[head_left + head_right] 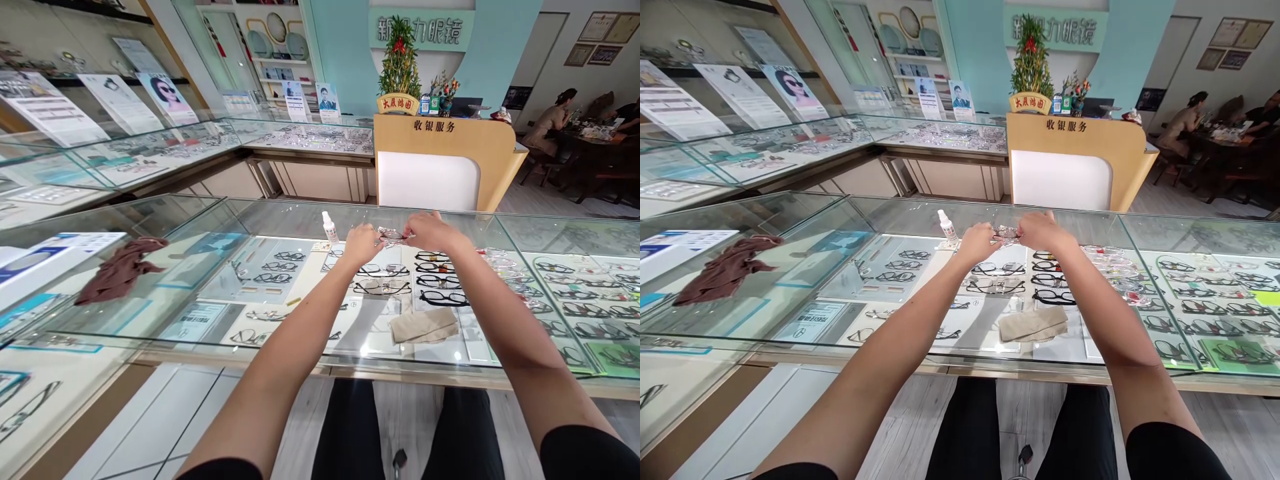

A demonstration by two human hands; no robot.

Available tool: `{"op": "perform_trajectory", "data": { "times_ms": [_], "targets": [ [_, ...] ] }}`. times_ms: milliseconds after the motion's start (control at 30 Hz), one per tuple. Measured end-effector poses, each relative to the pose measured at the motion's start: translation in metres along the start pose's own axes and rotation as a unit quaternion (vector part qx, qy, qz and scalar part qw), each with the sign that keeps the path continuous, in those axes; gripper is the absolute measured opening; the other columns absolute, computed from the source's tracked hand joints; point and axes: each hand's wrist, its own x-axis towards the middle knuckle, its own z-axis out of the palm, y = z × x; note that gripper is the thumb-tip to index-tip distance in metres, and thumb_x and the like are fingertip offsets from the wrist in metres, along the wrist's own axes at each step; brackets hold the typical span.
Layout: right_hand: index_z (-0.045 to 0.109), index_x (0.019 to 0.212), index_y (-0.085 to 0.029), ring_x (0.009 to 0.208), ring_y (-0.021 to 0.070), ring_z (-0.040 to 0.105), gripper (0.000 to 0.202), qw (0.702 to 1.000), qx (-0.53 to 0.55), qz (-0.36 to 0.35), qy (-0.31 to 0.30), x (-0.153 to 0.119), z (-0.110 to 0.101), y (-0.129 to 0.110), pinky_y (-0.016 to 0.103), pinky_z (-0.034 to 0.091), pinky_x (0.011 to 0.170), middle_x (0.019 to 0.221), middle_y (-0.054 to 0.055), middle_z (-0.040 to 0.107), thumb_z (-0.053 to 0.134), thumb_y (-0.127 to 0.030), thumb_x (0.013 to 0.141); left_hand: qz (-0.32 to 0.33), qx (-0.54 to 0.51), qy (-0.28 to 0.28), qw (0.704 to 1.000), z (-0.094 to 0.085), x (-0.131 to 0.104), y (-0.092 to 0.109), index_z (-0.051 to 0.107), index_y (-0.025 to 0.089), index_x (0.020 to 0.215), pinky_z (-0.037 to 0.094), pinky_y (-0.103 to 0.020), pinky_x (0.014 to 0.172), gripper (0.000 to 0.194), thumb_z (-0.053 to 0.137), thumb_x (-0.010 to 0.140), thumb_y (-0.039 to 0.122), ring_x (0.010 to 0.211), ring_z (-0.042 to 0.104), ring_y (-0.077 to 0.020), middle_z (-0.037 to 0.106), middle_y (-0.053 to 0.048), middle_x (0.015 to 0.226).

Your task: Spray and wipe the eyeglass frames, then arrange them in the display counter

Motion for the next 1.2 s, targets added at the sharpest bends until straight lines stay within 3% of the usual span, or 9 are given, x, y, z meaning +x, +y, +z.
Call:
{"op": "perform_trajectory", "data": {
  "times_ms": [133,233,333,533,833,933,1067,1133,1200],
  "targets": [
    [0.083,0.101,-0.019,0.123,0.0333,0.068,0.02,0.999,-0.015,0.0,-0.031,0.003,0.005,-0.001,0.046,0.04,0.107,0.118,0.014,0.08,0.064,-0.015,0.097,-0.013,-0.011,0.003,1.0,-0.008,-0.002,-0.004,0.087,0.021,0.107,0.05,-0.043,0.09,0.027,0.062,0.1,0.031,0.112,0.065,-0.0343,0.071,-0.016,0.11],
    [0.084,0.099,-0.021,0.116,0.0322,0.071,0.018,0.998,-0.019,-0.006,-0.054,0.007,0.011,-0.005,0.047,0.038,0.111,0.107,0.012,0.082,0.067,-0.014,0.094,-0.044,-0.047,0.041,0.997,-0.018,-0.004,-0.008,0.086,0.022,0.104,0.047,-0.041,0.079,0.029,0.059,0.102,0.028,0.105,0.065,-0.0323,0.071,-0.015,0.106],
    [0.084,0.098,-0.021,0.116,0.0316,0.072,0.022,0.998,-0.04,0.008,-0.054,0.013,0.02,-0.017,0.048,0.037,0.112,0.11,0.012,0.084,0.064,-0.012,0.096,-0.054,-0.078,0.091,0.991,-0.027,-0.008,-0.005,0.085,0.022,0.102,0.044,-0.038,0.074,0.028,0.058,0.103,0.029,0.096,0.065,-0.0292,0.071,-0.013,0.103],
    [0.082,0.113,-0.016,0.118,0.033,0.072,0.034,0.996,-0.064,0.046,-0.039,0.023,0.047,-0.047,0.047,0.035,0.108,0.118,0.02,0.083,0.056,-0.004,0.095,-0.043,-0.094,0.156,0.982,-0.035,-0.015,0.007,0.083,0.02,0.106,0.045,-0.039,0.082,0.03,0.054,0.105,0.03,0.098,0.066,-0.0292,0.069,-0.012,0.101],
    [0.081,0.115,-0.017,0.111,0.0313,0.075,0.035,0.995,-0.06,0.055,-0.059,0.03,0.066,-0.055,0.046,0.036,0.106,0.111,0.018,0.083,0.059,-0.002,0.092,-0.022,-0.117,0.18,0.976,-0.035,-0.016,0.007,0.082,0.021,0.106,0.045,-0.038,0.082,0.029,0.054,0.106,0.031,0.098,0.067,-0.0291,0.068,-0.01,0.097],
    [0.08,0.117,-0.018,0.112,0.0315,0.075,0.034,0.995,-0.052,0.058,-0.061,0.028,0.061,-0.056,0.047,0.038,0.108,0.116,0.018,0.084,0.06,-0.005,0.094,-0.02,-0.132,0.199,0.971,-0.035,-0.017,0.008,0.081,0.021,0.102,0.046,-0.039,0.085,0.028,0.055,0.105,0.031,0.096,0.065,-0.0283,0.066,-0.01,0.096],
    [0.075,0.134,-0.023,0.125,0.0318,0.072,0.035,0.997,-0.028,0.055,-0.037,0.015,0.032,-0.038,0.047,0.041,0.112,0.135,0.015,0.08,0.057,-0.022,0.104,0.009,-0.193,0.254,0.948,-0.036,-0.021,0.012,0.074,0.021,0.091,0.048,-0.04,0.094,0.019,0.06,0.101,0.028,0.103,0.063,-0.0275,0.065,-0.01,0.102],
    [0.075,0.135,-0.025,0.119,0.0296,0.072,0.035,0.998,0.007,0.058,0.005,0.004,0.014,-0.022,0.044,0.044,0.107,0.126,0.011,0.082,0.056,-0.026,0.105,0.021,-0.258,0.27,0.927,-0.035,-0.023,0.016,0.07,0.022,0.089,0.049,-0.04,0.096,0.018,0.06,0.101,0.03,0.108,0.063,-0.0264,0.066,-0.01,0.106],
    [0.08,0.122,-0.025,0.1,0.0248,0.073,0.029,0.994,0.07,0.059,0.061,-0.009,0.003,-0.006,0.038,0.046,0.094,0.107,0.007,0.083,0.06,-0.029,0.103,0.019,-0.343,0.273,0.899,-0.034,-0.024,0.024,0.067,0.023,0.086,0.051,-0.038,0.095,0.02,0.062,0.101,0.035,0.109,0.063,-0.0252,0.067,-0.009,0.105]
  ]
}}
